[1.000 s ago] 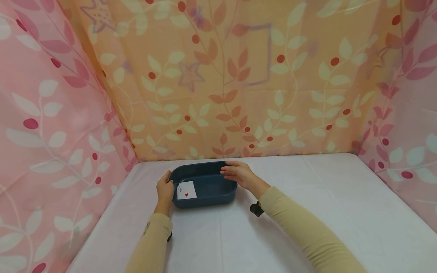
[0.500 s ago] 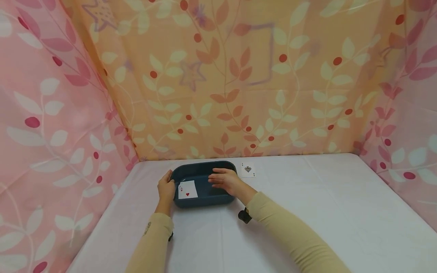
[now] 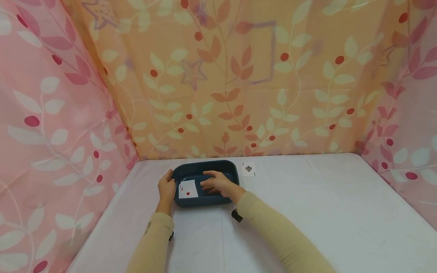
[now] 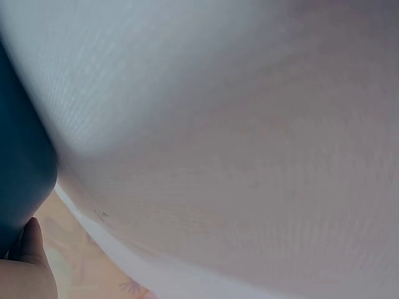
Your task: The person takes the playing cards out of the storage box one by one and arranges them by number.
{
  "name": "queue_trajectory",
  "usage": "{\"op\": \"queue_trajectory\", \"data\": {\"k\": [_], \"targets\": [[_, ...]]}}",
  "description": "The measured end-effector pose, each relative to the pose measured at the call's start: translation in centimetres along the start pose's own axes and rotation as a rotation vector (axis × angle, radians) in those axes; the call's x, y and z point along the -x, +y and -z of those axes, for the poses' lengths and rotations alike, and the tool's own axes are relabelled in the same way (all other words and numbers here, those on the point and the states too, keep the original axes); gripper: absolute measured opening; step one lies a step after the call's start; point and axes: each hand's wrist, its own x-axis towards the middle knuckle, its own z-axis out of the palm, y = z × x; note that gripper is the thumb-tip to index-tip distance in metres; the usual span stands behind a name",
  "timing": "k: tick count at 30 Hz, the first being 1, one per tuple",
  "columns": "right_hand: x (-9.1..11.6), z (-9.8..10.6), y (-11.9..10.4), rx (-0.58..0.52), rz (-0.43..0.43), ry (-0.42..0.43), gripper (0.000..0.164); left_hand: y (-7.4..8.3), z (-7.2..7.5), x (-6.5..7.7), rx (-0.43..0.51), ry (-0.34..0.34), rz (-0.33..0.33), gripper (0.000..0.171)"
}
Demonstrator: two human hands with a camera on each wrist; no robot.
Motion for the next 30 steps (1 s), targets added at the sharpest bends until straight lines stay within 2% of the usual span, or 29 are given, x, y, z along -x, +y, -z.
{"op": "queue_trajectory", "data": {"k": [5,10,13,17,20,23,24,26,28,30], "targets": [[-0.8,-1.0,0.2,0.227,-0.063,-0.054,0.067,-0.1,0.0,0.1,-0.007,0.01,-0.006,0.049],[-1.6,-1.7,0.5,0.388,-0.102,-0.08,0.072,-0.4,-0.4,0.1,0.005,0.036,-0.032,0.048],[-2.3,-2.1,0.8,0.489,-0.056,-0.092,0.073,-0.5,-0.6,0.0,0.02,0.047,-0.038,0.048],[-3.1,-2.5,1.1,0.692,0.047,-0.095,0.073,-0.4,-0.8,-0.1,0.033,0.046,-0.035,0.048],[-3.9,-2.9,1.2,0.811,0.078,-0.081,0.074,-0.4,-0.7,-0.1,0.035,0.037,-0.02,0.048],[-6.1,-3.1,2.4,0.876,0.042,-0.078,0.078,-0.4,-0.7,-0.2,0.024,0.034,-0.01,0.048],[-6.8,-3.1,3.0,0.918,0.054,-0.066,0.08,-0.3,-0.6,-0.2,0.022,0.034,-0.007,0.049],[-10.0,-2.5,5.7,0.962,0.09,-0.066,0.083,-0.4,-0.6,-0.3,0.014,0.036,-0.003,0.048],[-13.1,-1.8,8.9,1.011,0.171,-0.066,0.083,-0.4,-0.5,-0.4,0.011,0.036,0.003,0.048],[-13.4,-2.0,9.5,1.06,0.198,-0.058,0.085,-0.5,-0.4,-0.5,0.008,0.036,0.008,0.048]]}}
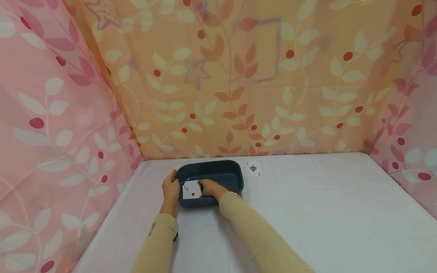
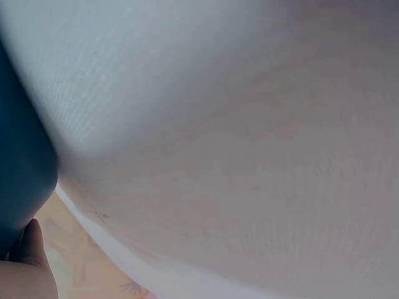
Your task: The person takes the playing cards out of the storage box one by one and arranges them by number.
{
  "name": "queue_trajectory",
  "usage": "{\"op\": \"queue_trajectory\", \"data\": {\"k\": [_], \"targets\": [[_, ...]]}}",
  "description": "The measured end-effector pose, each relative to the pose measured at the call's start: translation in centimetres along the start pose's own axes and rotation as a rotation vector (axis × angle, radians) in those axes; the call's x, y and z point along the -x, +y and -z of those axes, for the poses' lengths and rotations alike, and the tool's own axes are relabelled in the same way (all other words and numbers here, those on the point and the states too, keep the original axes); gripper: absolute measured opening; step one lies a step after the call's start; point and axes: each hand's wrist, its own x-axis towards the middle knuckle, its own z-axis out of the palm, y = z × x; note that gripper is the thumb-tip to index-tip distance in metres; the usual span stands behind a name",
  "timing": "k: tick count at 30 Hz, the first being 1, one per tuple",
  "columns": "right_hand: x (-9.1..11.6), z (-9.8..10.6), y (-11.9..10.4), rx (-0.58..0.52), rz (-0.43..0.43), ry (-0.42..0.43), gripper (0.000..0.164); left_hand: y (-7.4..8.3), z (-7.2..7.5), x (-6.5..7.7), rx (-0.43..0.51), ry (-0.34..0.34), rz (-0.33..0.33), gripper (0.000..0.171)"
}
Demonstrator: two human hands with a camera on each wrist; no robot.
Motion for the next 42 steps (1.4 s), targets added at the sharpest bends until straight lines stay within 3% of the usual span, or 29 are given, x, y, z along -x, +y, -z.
{"op": "queue_trajectory", "data": {"k": [1,5,10,15,22,27,42], "targets": [[-0.2,0.0,0.1,-0.024,-0.008,-0.021,0.082,0.0,0.0,0.0,-0.003,-0.001,0.001,0.048],[4.3,4.2,-4.6,-0.087,-0.103,-0.065,0.071,0.0,-0.1,0.2,-0.001,-0.005,0.002,0.048],[7.4,6.3,-6.6,-0.191,-0.091,-0.032,0.061,0.1,-0.2,0.4,-0.001,-0.001,-0.003,0.048],[8.0,6.6,-6.6,-0.271,-0.033,-0.024,0.063,0.0,-0.2,0.4,-0.008,0.013,-0.021,0.047],[8.0,6.8,-6.5,-0.576,0.007,-0.048,0.068,-0.2,-0.2,0.5,0.005,-0.006,-0.013,0.048],[8.7,7.6,-6.5,-0.769,-0.002,-0.011,0.069,0.0,-0.3,0.6,0.013,-0.02,0.013,0.048],[10.3,10.3,-6.0,-0.897,-0.092,0.098,0.073,0.5,0.1,0.3,-0.01,-0.011,0.018,0.049]]}}
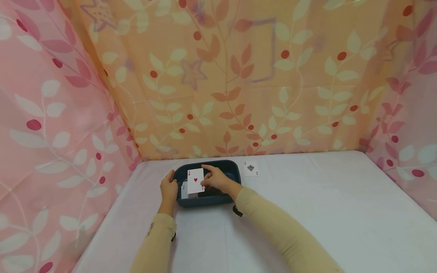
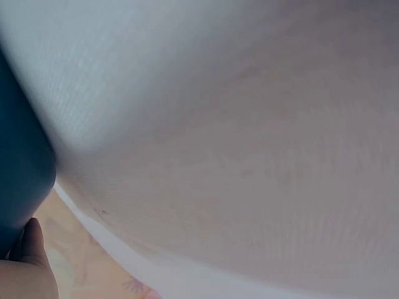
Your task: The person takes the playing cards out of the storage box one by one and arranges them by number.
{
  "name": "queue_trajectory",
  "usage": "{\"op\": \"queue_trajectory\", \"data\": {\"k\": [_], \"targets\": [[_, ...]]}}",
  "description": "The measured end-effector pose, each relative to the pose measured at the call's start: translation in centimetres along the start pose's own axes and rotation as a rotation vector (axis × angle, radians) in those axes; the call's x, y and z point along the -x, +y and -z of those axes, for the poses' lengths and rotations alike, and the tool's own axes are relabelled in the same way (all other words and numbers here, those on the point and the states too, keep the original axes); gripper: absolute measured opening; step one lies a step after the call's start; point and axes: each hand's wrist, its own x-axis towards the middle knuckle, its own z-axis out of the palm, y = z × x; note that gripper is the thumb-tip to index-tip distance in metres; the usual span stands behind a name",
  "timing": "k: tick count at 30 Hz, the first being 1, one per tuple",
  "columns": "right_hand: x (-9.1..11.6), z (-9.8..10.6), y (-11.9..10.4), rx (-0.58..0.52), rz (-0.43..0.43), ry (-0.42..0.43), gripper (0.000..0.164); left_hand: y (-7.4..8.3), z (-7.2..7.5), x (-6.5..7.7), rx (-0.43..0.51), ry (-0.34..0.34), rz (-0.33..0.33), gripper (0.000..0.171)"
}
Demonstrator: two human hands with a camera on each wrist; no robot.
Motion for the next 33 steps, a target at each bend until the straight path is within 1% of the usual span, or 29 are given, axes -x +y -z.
{"op": "queue_trajectory", "data": {"k": [5,11,17,23,29,33], "targets": [[0.8,1.0,-0.7,-0.029,-0.006,0.041,0.073,-0.1,0.2,0.0,-0.025,0.005,-0.034,0.049],[1.6,2.2,-1.2,-0.029,-0.009,0.082,0.069,-0.1,0.4,0.2,-0.022,0.004,-0.06,0.049],[2.1,3.6,-1.2,-0.027,-0.012,0.092,0.064,0.1,0.4,0.4,-0.021,0.003,-0.057,0.049],[2.7,5.1,-1.3,-0.015,-0.008,0.092,0.067,0.4,0.3,0.4,-0.025,-0.012,-0.045,0.048],[3.5,6.7,-1.5,-0.013,-0.036,0.119,0.068,0.5,0.2,0.4,-0.005,-0.024,-0.022,0.048],[4.0,7.5,-1.5,-0.018,-0.055,0.141,0.071,0.4,0.2,0.4,0.003,-0.014,-0.036,0.049]]}}
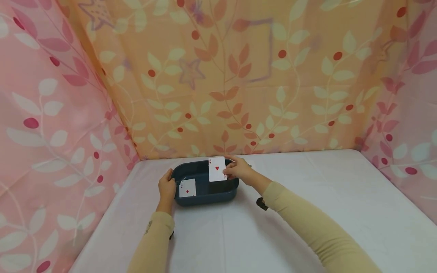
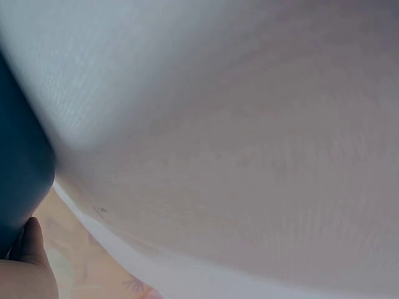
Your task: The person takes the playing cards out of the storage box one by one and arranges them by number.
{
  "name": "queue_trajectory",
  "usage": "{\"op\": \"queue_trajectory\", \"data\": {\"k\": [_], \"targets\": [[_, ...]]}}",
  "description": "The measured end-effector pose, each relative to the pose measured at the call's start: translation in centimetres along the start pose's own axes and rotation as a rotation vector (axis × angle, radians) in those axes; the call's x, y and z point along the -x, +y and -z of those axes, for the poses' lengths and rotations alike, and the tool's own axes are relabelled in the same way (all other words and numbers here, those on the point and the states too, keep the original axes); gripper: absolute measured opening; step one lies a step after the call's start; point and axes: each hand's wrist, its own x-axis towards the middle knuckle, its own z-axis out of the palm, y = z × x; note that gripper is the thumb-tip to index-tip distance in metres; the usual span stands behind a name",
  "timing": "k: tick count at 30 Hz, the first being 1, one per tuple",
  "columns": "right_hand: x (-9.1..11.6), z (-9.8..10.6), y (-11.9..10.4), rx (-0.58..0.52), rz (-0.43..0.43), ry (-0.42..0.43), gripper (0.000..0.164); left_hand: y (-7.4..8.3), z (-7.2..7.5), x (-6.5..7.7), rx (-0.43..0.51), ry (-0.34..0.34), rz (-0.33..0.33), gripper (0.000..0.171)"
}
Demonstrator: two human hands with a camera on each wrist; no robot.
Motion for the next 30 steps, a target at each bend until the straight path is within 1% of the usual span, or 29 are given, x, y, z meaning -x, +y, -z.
{"op": "queue_trajectory", "data": {"k": [3,7,15,22,26,30], "targets": [[0.3,0.6,0.1,-0.008,-0.012,0.013,0.072,-0.2,0.0,-0.1,0.006,0.012,-0.016,0.049],[0.8,1.1,0.1,-0.005,-0.015,0.033,0.07,-0.3,0.0,-0.2,0.008,0.015,-0.03,0.049],[1.5,2.5,0.0,-0.005,-0.006,0.076,0.067,-0.2,0.0,-0.1,0.014,-0.018,0.02,0.05],[1.9,3.7,0.1,0.008,-0.012,0.08,0.068,0.0,0.0,-0.1,0.014,-0.014,0.018,0.05],[1.9,4.3,0.3,0.008,-0.025,0.096,0.067,-0.1,0.0,-0.2,0.011,-0.016,0.029,0.05],[1.9,5.0,0.7,0.014,-0.019,0.109,0.067,-0.2,0.0,-0.1,0.0,-0.011,0.031,0.049]]}}
